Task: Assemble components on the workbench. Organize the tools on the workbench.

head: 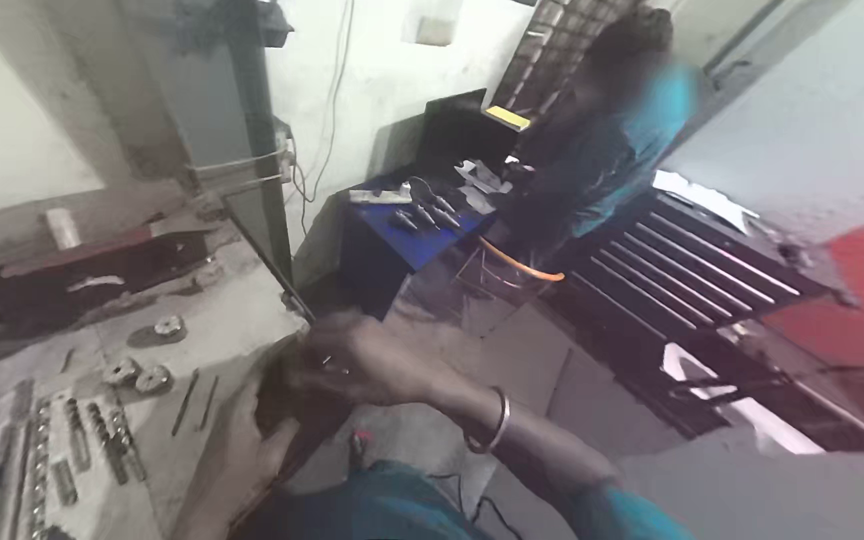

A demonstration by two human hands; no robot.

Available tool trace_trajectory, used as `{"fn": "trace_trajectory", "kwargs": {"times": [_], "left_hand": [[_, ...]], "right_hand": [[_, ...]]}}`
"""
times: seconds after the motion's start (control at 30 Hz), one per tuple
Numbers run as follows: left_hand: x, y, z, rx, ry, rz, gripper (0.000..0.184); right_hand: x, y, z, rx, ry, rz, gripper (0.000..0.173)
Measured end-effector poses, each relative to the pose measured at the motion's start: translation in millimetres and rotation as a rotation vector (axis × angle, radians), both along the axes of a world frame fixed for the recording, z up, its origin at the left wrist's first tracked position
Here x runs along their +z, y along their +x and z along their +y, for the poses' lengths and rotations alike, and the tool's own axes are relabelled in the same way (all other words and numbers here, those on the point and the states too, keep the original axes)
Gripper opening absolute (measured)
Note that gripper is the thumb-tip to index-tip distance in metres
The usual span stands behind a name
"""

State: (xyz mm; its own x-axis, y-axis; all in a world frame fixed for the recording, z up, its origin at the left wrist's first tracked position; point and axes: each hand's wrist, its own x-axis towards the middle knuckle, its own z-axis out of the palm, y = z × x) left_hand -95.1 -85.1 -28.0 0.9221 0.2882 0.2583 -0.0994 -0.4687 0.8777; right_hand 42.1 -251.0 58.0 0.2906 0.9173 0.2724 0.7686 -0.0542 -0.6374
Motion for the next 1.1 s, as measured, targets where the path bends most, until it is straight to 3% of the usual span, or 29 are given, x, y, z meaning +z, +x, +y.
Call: {"fn": "trace_trajectory", "kwargs": {"times": [0.07, 0.13, 0.2, 0.27, 0.33, 0.4, 0.6, 0.7, 0.77, 0.87, 0.97, 1.03, 1.1], "left_hand": [[1.9, 8.9, -23.7, 0.149, 0.064, 0.011, 0.077], [-5.8, 21.8, -34.8, 0.251, 0.133, -0.069, 0.064], [-7.4, 31.8, -19.6, 0.136, 0.14, -0.131, 0.049], [3.7, 38.9, 2.5, -0.092, 0.097, -0.061, 0.037], [9.6, 42.7, 17.2, -0.265, 0.007, 0.025, 0.041], [15.9, 43.6, 15.7, -0.279, -0.048, 0.07, 0.039], [6.7, 27.2, -41.1, 0.3, 0.221, -0.012, 0.05], [13.2, 35.4, -43.7, 0.415, -0.048, 0.089, 0.026], [19.2, 39.4, -32.2, 0.309, -0.263, 0.115, 0.036], [26.6, 42.6, -3.2, -0.089, -0.084, 0.133, 0.026], [25.3, 53.8, 16.5, -0.38, -0.021, 0.124, 0.048], [23.1, 53.6, 17.4, -0.399, -0.072, 0.115, 0.05], [24.7, 44.9, 6.4, -0.243, -0.065, 0.129, 0.052]], "right_hand": [[-1.9, 0.3, 0.4, 0.0, 0.043, 0.002, 0.024], [-4.1, -0.1, 0.1, -0.008, 0.06, -0.018, 0.024], [-5.7, 0.9, 0.9, -0.01, 0.066, -0.028, 0.025], [-7.0, 1.2, -0.1, -0.01, 0.07, -0.015, 0.027], [-4.8, 0.9, -1.8, -0.004, 0.073, 0.026, 0.028], [-0.9, 3.1, -4.2, 0.003, 0.056, 0.07, 0.031], [-9.1, 2.9, -14.1, -0.038, 0.058, 0.168, 0.049], [-15.1, -1.0, -15.6, -0.05, 0.055, 0.201, 0.049], [-20.6, 0.8, -14.8, -0.053, 0.072, 0.225, 0.052], [-20.0, 3.5, -15.3, -0.021, 0.067, 0.27, 0.049], [-18.8, 7.0, -17.8, 0.012, 0.044, 0.315, 0.048], [-20.5, 7.4, -18.3, -0.003, 0.054, 0.335, 0.047], [-22.0, 6.5, -20.2, -0.011, 0.05, 0.345, 0.047]]}}
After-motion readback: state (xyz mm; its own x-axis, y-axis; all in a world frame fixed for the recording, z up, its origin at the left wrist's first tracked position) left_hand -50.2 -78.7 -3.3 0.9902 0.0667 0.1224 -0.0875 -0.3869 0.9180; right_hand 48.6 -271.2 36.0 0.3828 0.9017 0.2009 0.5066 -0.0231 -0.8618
